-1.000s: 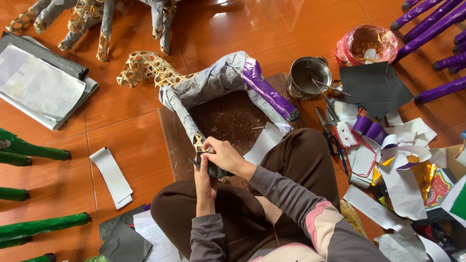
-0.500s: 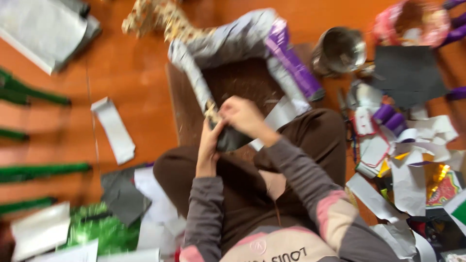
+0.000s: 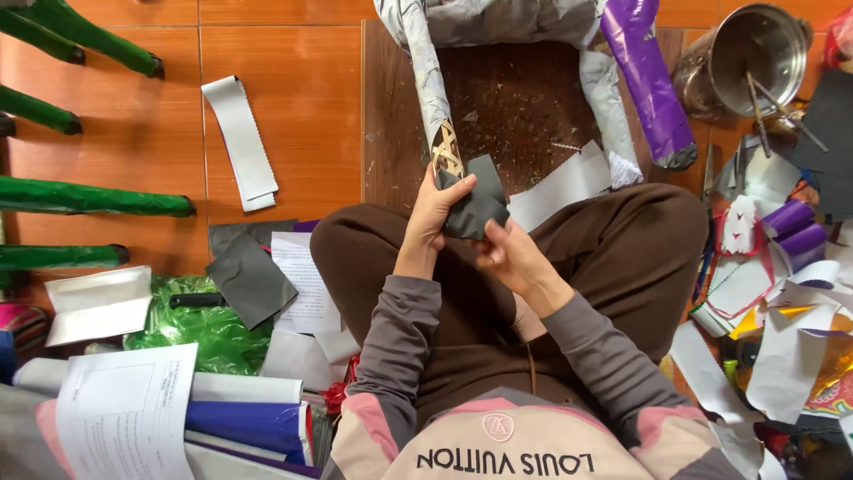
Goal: Wrapping a giraffe-shaped model with purple paper using glue
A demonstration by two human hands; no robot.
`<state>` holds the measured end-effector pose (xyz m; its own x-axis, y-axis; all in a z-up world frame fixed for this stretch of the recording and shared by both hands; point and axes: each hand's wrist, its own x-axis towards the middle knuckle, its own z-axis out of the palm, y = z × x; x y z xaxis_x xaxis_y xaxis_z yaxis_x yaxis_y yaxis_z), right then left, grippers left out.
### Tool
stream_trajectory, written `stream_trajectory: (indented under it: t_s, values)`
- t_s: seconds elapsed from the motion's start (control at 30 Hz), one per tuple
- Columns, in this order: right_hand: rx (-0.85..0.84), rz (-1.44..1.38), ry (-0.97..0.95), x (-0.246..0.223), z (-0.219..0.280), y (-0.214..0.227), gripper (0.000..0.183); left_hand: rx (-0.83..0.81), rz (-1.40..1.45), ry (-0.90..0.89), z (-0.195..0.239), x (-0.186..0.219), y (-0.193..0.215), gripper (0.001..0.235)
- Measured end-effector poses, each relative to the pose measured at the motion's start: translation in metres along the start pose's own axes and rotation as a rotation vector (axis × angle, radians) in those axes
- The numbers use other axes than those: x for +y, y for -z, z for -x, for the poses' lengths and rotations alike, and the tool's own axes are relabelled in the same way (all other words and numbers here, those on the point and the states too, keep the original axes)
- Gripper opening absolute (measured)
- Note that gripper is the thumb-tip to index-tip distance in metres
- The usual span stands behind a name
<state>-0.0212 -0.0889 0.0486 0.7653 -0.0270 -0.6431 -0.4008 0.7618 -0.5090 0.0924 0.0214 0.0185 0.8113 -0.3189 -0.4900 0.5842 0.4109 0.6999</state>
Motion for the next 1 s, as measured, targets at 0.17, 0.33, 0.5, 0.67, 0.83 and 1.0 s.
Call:
stream_trajectory:
  t_s: [0.17, 0.33, 0.5, 0.67, 0.83, 1.0]
  values:
    - [0.149, 0.039, 0.152, -0.027, 0.01, -0.037, 0.031, -0.003, 0.001, 0.015, 0.01, 0.017, -0.008, 0.076]
    - [0.183, 0.211, 0.297, -0.03, -0.018, -0.015, 0.03, -0.025, -0.009, 0.01, 0.005, 0.011, -0.002, 0.076]
    - [0.146, 0.33, 0.368, -0.04, -0.027, -0.034, 0.027, -0.019, -0.057, -0.017, 0.009, 0.014, -0.005, 0.072]
    - [-0.025, 0.455, 0.335, -0.063, -0.004, -0.044, 0.059, -0.018, -0.023, -0.002, 0.013, 0.024, -0.009, 0.069]
    - [-0.025, 0.699, 0.439, -0.072, 0.003, -0.057, 0.06, -0.037, 0.045, 0.005, 0.012, 0.022, -0.008, 0.064]
    - [0.056, 0.887, 0.573, -0.074, 0.006, -0.086, 0.057, -0.028, 0.002, -0.05, 0.001, 0.004, 0.002, 0.061]
